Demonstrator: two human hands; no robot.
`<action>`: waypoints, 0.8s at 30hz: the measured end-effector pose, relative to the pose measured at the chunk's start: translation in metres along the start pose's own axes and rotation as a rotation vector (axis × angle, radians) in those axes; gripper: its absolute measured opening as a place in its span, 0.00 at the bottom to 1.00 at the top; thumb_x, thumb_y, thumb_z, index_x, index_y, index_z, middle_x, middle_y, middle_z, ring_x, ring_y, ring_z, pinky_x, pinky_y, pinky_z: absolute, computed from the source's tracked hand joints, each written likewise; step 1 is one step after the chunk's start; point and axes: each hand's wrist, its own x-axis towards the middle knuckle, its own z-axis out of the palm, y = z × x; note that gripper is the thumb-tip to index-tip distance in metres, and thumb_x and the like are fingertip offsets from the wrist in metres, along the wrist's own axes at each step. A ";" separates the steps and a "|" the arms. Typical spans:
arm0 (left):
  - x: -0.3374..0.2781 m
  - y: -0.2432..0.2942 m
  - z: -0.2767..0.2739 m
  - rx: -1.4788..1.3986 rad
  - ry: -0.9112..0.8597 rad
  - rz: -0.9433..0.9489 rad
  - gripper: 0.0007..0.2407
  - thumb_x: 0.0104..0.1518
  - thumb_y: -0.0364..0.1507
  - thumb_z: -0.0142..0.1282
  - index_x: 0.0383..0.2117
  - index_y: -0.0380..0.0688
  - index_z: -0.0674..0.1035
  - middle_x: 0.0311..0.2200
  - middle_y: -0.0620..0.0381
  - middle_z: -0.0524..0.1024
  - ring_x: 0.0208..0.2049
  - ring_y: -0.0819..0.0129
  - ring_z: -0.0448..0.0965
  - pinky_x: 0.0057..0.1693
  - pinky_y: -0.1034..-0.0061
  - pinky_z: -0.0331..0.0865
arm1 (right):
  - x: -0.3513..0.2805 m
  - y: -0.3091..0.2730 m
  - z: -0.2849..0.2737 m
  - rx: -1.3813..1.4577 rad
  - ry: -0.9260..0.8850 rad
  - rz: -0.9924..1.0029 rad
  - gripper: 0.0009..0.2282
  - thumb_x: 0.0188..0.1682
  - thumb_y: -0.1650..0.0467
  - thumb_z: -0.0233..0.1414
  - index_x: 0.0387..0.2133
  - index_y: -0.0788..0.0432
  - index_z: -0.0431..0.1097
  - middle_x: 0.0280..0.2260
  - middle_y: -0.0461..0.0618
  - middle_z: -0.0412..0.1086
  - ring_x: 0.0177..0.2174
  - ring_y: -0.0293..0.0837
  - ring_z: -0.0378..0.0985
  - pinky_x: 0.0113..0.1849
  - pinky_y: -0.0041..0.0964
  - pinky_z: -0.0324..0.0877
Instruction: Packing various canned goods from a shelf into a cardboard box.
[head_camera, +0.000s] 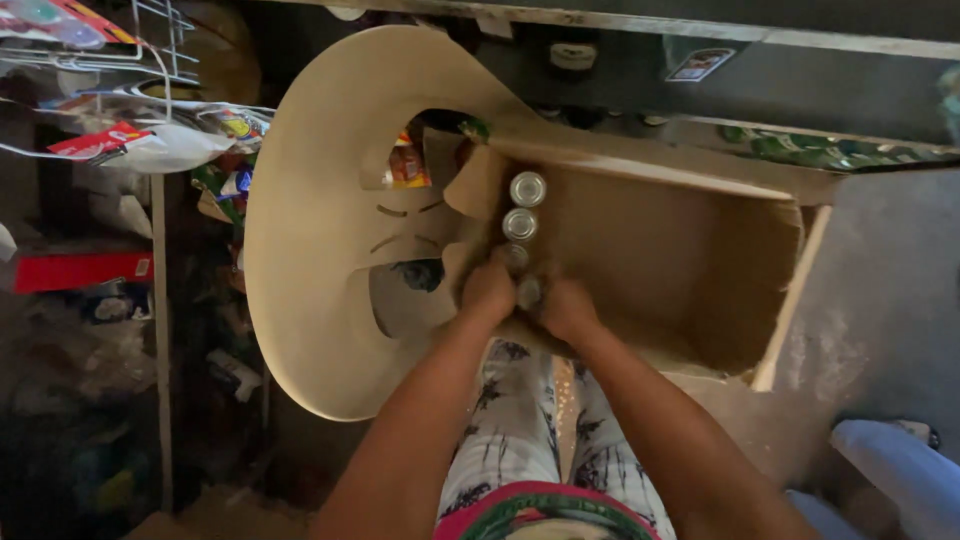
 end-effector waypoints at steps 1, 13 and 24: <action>0.005 -0.004 0.005 0.000 0.000 -0.005 0.14 0.60 0.28 0.51 0.52 0.42 0.76 0.50 0.37 0.78 0.52 0.40 0.78 0.57 0.52 0.71 | 0.003 -0.003 -0.002 0.001 -0.004 -0.002 0.24 0.42 0.67 0.60 0.54 0.52 0.65 0.40 0.66 0.76 0.41 0.67 0.79 0.44 0.59 0.73; 0.001 -0.003 0.003 0.002 0.074 0.092 0.18 0.56 0.27 0.53 0.55 0.38 0.70 0.39 0.34 0.81 0.44 0.37 0.82 0.52 0.48 0.73 | 0.057 0.048 0.076 0.350 -0.041 0.079 0.13 0.49 0.67 0.55 0.45 0.60 0.76 0.46 0.60 0.78 0.43 0.53 0.80 0.48 0.46 0.73; -0.038 0.026 -0.043 -0.334 0.106 0.168 0.27 0.49 0.27 0.62 0.58 0.46 0.69 0.42 0.34 0.79 0.44 0.34 0.79 0.50 0.48 0.71 | 0.048 0.024 0.036 0.566 -0.123 0.019 0.22 0.39 0.72 0.58 0.50 0.60 0.72 0.48 0.57 0.77 0.46 0.49 0.77 0.49 0.43 0.70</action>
